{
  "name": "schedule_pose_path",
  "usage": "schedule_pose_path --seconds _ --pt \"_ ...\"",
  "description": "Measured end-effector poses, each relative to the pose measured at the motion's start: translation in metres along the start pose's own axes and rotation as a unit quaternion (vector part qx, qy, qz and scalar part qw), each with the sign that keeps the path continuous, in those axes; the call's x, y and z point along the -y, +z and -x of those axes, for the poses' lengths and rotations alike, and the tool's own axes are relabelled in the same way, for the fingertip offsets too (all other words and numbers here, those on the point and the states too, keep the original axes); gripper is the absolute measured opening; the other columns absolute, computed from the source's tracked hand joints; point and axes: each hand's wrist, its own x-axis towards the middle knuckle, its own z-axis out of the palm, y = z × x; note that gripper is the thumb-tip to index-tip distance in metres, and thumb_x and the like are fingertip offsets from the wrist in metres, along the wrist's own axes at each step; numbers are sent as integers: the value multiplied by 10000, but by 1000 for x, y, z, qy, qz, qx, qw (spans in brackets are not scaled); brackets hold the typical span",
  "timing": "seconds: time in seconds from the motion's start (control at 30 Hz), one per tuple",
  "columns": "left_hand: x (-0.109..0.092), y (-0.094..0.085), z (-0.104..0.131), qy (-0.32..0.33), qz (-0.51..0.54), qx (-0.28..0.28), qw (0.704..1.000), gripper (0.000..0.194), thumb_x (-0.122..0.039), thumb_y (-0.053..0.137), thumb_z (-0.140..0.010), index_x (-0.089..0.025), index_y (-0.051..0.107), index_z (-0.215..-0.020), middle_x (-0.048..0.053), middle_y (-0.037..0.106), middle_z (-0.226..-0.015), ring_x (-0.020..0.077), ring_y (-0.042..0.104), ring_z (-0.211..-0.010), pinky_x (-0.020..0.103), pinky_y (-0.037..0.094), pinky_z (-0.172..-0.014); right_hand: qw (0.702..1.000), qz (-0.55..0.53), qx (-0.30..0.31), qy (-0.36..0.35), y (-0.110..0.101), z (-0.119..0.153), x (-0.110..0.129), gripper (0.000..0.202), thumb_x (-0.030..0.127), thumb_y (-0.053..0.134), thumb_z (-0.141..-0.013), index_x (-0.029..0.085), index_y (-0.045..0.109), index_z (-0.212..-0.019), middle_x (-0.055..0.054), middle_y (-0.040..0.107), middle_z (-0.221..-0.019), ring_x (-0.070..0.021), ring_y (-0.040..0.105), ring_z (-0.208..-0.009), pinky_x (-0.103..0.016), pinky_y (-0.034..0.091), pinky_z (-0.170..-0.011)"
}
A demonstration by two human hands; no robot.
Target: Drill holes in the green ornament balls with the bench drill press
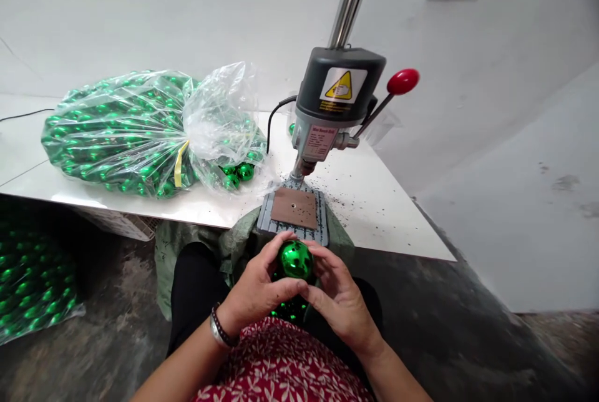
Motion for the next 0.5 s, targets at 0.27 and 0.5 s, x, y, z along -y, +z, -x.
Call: schedule_pose_path --seconds 0.27,0.5 --pt "4 -2 11 62 -97 29 993 943 -348 876 -805 -254 437 -1634 133 566 -1608 351 494 -1516 522 314 -1328 991 123 -3 -52 -2 13 15 511 211 620 -979 368 594 -1464 -40 583 -1592 -180 579 -1478 -355 488 -1248" --pt "3 -1 12 20 -98 30 995 870 -326 879 -795 -265 521 -1585 117 592 -1593 357 517 -1501 526 335 -1322 972 228 31 -46 -9 12 23 462 254 604 -948 297 651 -1406 -78 644 -1516 -215 619 -1435 -364 563 -1176"
